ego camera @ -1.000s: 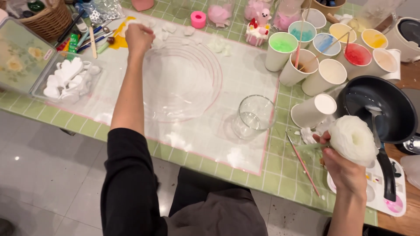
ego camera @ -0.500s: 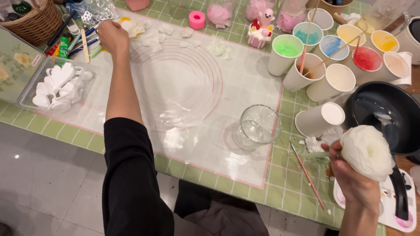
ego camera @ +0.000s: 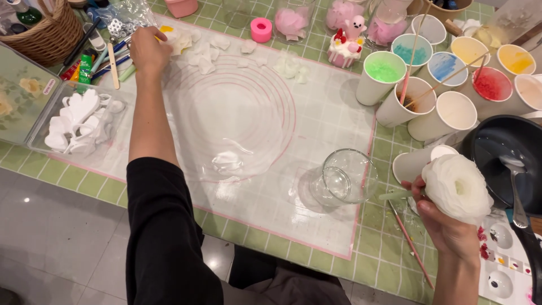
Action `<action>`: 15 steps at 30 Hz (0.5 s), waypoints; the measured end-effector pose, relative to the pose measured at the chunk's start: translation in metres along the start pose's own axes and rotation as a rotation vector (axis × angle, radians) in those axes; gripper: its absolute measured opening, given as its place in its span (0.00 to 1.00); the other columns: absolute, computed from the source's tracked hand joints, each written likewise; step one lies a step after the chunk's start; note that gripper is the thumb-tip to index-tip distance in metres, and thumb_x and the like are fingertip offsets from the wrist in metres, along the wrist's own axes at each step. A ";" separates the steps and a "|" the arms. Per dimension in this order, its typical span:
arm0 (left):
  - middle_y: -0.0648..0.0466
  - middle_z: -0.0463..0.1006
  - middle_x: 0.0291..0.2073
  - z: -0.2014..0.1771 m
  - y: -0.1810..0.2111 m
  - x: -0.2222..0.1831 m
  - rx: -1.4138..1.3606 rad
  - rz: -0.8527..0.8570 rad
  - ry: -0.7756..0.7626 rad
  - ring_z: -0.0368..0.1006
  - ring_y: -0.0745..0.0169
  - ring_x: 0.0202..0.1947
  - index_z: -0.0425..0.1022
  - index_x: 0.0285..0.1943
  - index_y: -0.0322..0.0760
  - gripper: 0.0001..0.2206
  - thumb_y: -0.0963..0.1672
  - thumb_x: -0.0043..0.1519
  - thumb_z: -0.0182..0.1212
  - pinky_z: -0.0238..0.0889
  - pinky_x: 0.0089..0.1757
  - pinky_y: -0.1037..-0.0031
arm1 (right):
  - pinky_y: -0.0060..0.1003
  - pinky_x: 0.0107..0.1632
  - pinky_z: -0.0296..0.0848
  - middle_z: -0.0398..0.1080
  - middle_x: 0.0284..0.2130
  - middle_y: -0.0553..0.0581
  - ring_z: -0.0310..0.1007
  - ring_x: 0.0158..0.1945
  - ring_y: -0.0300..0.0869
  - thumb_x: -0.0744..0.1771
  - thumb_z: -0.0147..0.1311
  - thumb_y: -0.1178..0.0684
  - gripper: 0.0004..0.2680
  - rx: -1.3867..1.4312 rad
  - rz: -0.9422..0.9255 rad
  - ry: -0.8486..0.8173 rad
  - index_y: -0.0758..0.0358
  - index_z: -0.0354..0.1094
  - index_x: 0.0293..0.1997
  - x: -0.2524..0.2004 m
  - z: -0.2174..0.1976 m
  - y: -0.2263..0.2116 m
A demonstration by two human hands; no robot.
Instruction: The recorder is assembling a decorative flower by attaching individual wax petals to a central stem.
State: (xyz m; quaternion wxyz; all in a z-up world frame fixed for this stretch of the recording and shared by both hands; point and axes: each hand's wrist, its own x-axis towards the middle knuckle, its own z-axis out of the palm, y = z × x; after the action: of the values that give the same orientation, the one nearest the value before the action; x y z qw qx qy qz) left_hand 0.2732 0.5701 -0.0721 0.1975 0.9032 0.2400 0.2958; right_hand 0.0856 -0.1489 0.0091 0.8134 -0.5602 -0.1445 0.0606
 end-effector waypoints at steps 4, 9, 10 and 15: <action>0.47 0.83 0.28 0.007 -0.012 0.008 -0.263 0.047 0.133 0.80 0.52 0.29 0.84 0.36 0.34 0.07 0.41 0.52 0.77 0.71 0.36 0.64 | 0.56 0.69 0.65 0.70 0.47 0.56 0.71 0.49 0.42 0.61 0.61 0.68 0.25 0.016 0.011 0.008 0.65 0.63 0.67 0.003 0.009 -0.006; 0.45 0.82 0.27 0.017 -0.030 0.019 -0.321 0.070 0.065 0.80 0.53 0.28 0.84 0.35 0.30 0.10 0.43 0.53 0.78 0.70 0.37 0.67 | 0.56 0.71 0.64 0.70 0.46 0.56 0.71 0.50 0.43 0.62 0.60 0.68 0.21 0.002 0.014 0.000 0.67 0.65 0.62 -0.004 -0.008 0.002; 0.44 0.82 0.27 0.022 -0.037 0.021 -0.293 0.067 0.004 0.79 0.54 0.29 0.84 0.36 0.29 0.09 0.42 0.55 0.77 0.70 0.38 0.68 | 0.57 0.72 0.63 0.71 0.45 0.57 0.71 0.50 0.43 0.62 0.60 0.68 0.18 -0.004 0.027 0.006 0.68 0.65 0.59 -0.006 -0.012 0.004; 0.51 0.81 0.24 0.008 -0.005 0.025 -0.572 0.018 0.269 0.77 0.61 0.23 0.83 0.35 0.29 0.06 0.41 0.56 0.74 0.69 0.29 0.69 | 0.58 0.71 0.64 0.71 0.47 0.56 0.72 0.50 0.43 0.62 0.61 0.68 0.20 0.017 0.007 0.033 0.65 0.66 0.61 -0.010 -0.010 -0.001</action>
State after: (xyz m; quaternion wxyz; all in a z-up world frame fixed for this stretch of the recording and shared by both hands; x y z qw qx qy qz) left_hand 0.2944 0.5857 -0.0698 0.4072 0.7659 0.1630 0.4700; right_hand 0.0791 -0.1609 0.0056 0.8203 -0.5545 -0.1285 0.0554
